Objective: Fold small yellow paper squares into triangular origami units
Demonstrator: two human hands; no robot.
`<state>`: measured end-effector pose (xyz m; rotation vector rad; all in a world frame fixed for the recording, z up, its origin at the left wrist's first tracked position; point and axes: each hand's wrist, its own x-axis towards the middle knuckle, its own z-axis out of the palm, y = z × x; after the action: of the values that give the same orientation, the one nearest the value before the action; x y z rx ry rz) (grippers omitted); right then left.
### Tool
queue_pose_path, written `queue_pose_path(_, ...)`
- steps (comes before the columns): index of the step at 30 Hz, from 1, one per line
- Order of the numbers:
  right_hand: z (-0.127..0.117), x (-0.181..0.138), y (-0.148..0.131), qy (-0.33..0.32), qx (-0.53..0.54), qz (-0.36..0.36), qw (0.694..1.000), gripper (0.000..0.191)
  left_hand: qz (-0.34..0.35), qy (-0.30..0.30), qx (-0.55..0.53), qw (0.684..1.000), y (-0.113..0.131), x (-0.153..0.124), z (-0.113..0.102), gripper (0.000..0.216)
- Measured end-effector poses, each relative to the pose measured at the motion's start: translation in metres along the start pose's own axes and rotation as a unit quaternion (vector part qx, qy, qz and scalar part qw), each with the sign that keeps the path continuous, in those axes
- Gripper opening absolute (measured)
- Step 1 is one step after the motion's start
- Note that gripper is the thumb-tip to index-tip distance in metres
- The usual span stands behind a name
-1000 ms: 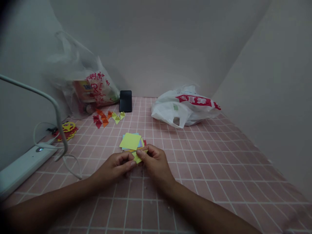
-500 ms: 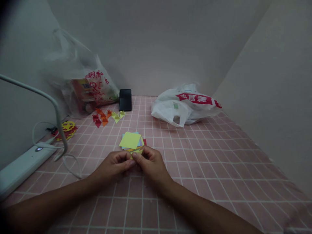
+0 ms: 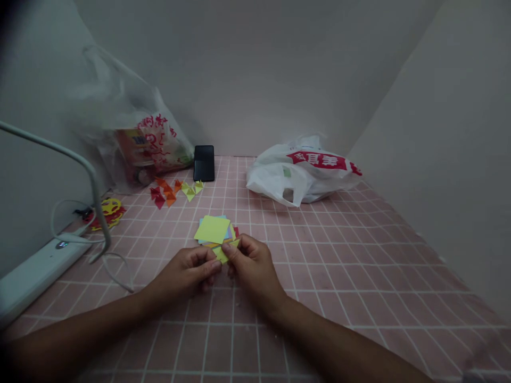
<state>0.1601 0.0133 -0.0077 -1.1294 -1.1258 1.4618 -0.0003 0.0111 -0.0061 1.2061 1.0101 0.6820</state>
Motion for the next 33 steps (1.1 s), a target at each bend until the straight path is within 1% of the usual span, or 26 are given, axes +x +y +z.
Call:
queue_pose_path(3, -0.002, 0.002, 0.001, 0.014, -0.008, 0.001, 1.000, 0.034, 0.002, -0.020, -0.006, 1.000, -0.001, 0.003, -0.003, 0.028)
queue_pose_path(7, -0.004, 0.007, 0.002, 0.023, 0.012, -0.005, 1.000, 0.034, -0.028, -0.046, 0.003, 0.999, 0.001, 0.008, -0.011, 0.029)
queue_pose_path(10, -0.005, 0.009, 0.002, 0.024, 0.036, -0.004, 0.999, 0.034, -0.007, -0.034, 0.021, 0.999, 0.004, 0.009, -0.016, 0.030)
queue_pose_path(13, -0.003, 0.007, 0.002, -0.008, 0.047, 0.012, 0.999, 0.033, 0.018, -0.029, 0.036, 0.999, 0.005, 0.007, -0.016, 0.032)
queue_pose_path(15, -0.002, 0.006, 0.003, -0.040, 0.047, 0.021, 0.998, 0.032, 0.017, -0.047, 0.028, 0.998, 0.005, 0.006, -0.013, 0.033)
queue_pose_path(17, 0.000, 0.004, 0.004, -0.059, 0.046, 0.021, 0.997, 0.032, 0.010, -0.052, 0.013, 0.999, 0.005, 0.004, -0.009, 0.032)
queue_pose_path(23, 0.001, 0.004, 0.007, -0.075, 0.053, 0.017, 0.996, 0.031, 0.021, 0.022, -0.002, 1.000, 0.008, 0.002, -0.001, 0.031)
queue_pose_path(27, 0.002, 0.001, 0.005, -0.059, 0.045, 0.010, 0.997, 0.033, 0.023, 0.019, -0.002, 1.000, 0.007, 0.001, -0.001, 0.029)
queue_pose_path(31, 0.003, 0.000, 0.001, -0.044, 0.028, 0.019, 0.998, 0.033, 0.015, 0.030, 0.033, 0.999, 0.005, 0.000, -0.001, 0.030)
queue_pose_path(33, 0.003, 0.000, -0.002, -0.041, 0.022, 0.022, 0.999, 0.033, 0.017, 0.023, 0.047, 0.998, 0.005, 0.001, -0.003, 0.030)
